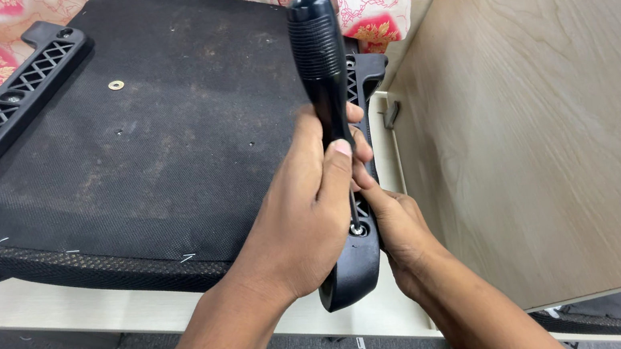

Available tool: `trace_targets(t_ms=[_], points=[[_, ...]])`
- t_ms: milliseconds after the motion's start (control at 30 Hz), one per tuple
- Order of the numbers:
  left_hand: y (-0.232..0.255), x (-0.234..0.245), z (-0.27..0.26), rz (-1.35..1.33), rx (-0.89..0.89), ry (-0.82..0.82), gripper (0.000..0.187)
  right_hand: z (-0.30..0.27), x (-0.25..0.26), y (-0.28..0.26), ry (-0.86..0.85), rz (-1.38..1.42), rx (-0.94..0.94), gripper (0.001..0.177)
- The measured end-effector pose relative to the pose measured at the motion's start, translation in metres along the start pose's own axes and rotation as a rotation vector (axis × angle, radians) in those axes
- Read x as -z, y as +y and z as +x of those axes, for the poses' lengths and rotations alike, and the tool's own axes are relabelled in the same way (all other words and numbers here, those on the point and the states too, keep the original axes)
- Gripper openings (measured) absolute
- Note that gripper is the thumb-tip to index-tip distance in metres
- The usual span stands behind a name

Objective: The person uses a screwdriver to remove screws from a black plastic chair frame attached to a seat. They unscrew fasteners, detach the frame, and place it aside on the table.

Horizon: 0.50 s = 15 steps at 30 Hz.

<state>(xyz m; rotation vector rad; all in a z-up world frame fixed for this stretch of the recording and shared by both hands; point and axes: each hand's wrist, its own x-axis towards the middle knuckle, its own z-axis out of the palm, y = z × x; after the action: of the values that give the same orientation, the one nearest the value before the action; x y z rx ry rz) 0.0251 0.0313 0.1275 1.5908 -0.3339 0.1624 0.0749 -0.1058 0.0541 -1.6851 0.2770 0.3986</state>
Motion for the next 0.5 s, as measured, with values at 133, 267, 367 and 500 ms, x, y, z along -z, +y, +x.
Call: trace_targets(t_ms=[133,267,367,500], points=[[0.004,-0.002,0.001,0.076,0.022,0.057,0.026,-0.002,0.001,-0.005,-0.022,0.017,0.005,0.077],[0.002,-0.003,0.008,0.16,0.029,0.13,0.033,-0.002,0.001,-0.004,-0.014,0.008,-0.009,0.076],[0.0,-0.005,0.011,0.041,0.059,0.058,0.036,-0.001,0.001,-0.001,-0.01,-0.022,-0.003,0.066],[-0.001,-0.01,0.006,0.125,0.012,0.086,0.034,0.003,0.002,0.001,-0.021,-0.041,-0.017,0.077]])
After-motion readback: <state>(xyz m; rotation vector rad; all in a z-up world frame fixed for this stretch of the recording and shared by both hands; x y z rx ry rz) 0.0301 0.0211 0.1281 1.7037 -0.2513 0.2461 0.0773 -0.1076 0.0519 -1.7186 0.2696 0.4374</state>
